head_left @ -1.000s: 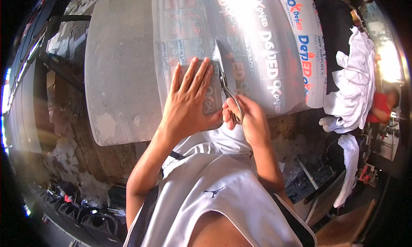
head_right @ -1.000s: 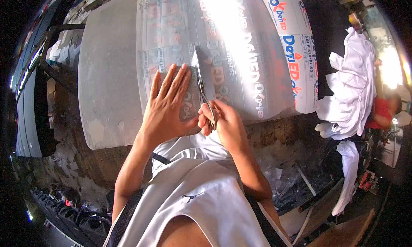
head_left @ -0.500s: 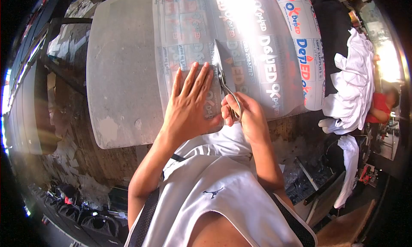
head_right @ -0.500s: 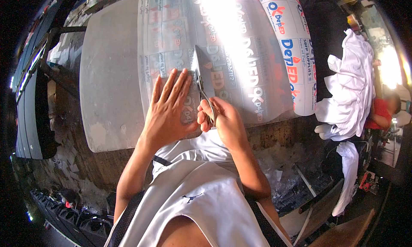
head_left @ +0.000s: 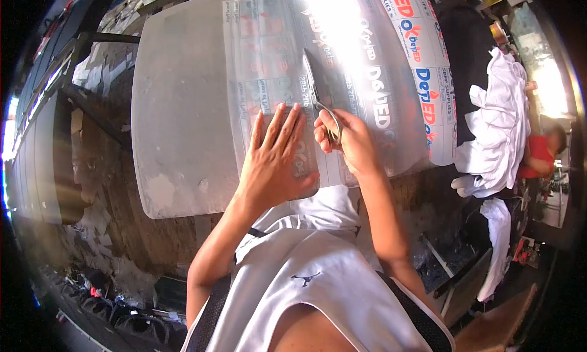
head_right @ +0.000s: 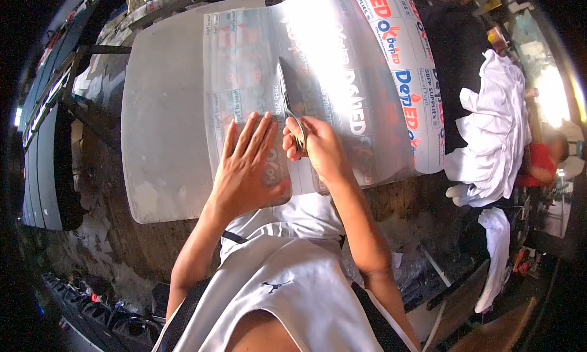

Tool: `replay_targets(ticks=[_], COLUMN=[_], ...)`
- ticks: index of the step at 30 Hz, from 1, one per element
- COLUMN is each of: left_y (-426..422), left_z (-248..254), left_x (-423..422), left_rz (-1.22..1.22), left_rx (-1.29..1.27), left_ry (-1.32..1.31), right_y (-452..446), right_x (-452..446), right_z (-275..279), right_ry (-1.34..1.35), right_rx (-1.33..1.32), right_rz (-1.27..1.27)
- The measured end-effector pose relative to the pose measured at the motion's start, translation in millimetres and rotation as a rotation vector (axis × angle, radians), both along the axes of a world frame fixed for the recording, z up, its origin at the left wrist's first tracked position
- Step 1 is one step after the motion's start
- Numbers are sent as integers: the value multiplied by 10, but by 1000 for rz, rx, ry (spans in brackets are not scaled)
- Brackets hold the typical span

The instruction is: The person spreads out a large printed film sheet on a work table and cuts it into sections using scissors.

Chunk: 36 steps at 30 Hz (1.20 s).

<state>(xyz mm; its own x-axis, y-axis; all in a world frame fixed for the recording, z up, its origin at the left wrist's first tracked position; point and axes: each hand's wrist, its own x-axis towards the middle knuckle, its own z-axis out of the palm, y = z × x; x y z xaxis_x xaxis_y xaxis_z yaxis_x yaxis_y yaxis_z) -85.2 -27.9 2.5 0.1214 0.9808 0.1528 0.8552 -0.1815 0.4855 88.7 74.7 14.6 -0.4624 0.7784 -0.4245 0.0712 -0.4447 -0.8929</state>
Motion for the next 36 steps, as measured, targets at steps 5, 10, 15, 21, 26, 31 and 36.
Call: replay_targets(ticks=[5, 10, 15, 21, 26, 31, 36], left_y=[-10, -8, -21, -12, -17, -16, -15], left_z=[2, 22, 8, 15, 18, 17, 12], left_x=[-11, -1, -13, -8, -12, -15, -12], left_rz=[0, 9, 3, -6, -9, -7, -7], left_rx=[7, 3, -4, -17, -30, -17, -8], left_ry=[4, 8, -3, -15, -6, -7, -1], right_y=[111, 207, 300, 428, 559, 657, 750], right_x=[-37, -67, -143, -201, -220, -257, -307], right_z=[-36, -24, -60, -83, -128, -172, -164], right_ry=[-9, -1, -10, 11, -6, -7, -13], right_rx=[4, 12, 40, 33, 69, 73, 69], right_rz=[16, 26, 27, 18, 49, 34, 30])
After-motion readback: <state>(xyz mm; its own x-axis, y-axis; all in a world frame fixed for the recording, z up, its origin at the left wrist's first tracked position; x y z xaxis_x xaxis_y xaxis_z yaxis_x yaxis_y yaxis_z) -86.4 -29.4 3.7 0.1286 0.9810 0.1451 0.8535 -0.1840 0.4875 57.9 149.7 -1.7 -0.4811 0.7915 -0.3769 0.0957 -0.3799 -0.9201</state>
